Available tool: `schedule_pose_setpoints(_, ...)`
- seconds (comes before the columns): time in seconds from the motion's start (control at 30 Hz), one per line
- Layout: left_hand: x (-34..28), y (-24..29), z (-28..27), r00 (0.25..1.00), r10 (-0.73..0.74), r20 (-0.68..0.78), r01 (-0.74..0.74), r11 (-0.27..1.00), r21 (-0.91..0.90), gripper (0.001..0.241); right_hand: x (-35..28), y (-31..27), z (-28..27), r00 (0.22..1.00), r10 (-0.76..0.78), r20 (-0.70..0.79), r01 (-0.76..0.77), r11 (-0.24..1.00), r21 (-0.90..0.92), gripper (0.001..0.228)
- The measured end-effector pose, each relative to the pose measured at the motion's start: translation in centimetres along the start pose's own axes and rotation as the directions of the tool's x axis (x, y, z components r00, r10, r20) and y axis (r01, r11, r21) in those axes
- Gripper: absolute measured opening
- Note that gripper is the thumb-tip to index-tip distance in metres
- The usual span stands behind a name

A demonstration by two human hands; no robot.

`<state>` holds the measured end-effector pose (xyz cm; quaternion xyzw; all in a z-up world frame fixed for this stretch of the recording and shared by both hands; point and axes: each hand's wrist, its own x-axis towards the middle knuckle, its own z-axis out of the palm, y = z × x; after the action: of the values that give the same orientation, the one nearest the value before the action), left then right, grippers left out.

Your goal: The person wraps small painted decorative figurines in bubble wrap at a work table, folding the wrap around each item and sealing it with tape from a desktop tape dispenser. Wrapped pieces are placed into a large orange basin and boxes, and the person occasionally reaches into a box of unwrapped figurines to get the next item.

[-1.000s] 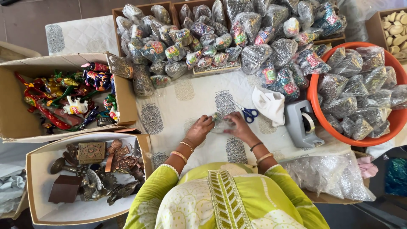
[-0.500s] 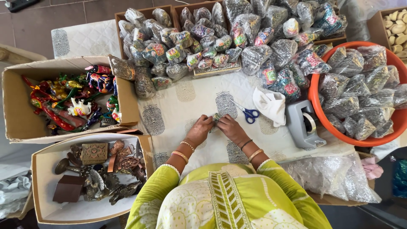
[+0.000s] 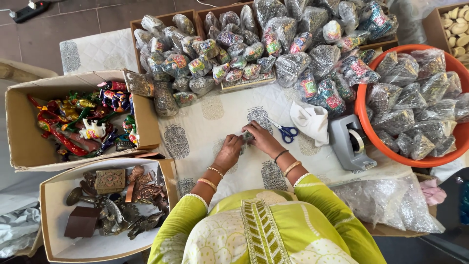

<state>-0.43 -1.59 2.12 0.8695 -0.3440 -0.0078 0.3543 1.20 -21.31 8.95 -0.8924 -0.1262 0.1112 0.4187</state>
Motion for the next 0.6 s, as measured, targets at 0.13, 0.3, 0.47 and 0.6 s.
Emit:
schedule_pose_setpoints(0.13, 0.0, 0.5, 0.0, 0.981, -0.185, 0.050, 0.191, 0.969, -0.160, 0.045, 0.5, 2.0, 0.9, 0.995, -0.074, 0.066, 0.079, 0.994, -0.072, 0.041)
schedule_pose_setpoints(0.3, 0.9, 2.3, -1.7, 0.988, -0.153, -0.005, 0.148, 0.966, -0.212, 0.054, 1.1, 2.9, 1.4, 0.996, -0.090, 0.024, 0.091, 0.995, -0.032, 0.031)
schedule_pose_setpoints(0.47, 0.7, 1.3, 0.2, 0.985, -0.138, -0.106, 0.119, 0.979, -0.165, 0.040, 1.7, 2.8, 1.9, 0.999, -0.028, -0.019, 0.028, 1.000, -0.006, 0.033)
schedule_pose_setpoints(0.6, 1.4, 1.2, 0.9, 0.941, -0.301, -0.152, 0.256, 0.931, -0.260, 0.033, 1.6, 5.5, 2.6, 0.995, 0.090, 0.050, -0.098, 0.979, 0.181, 0.029)
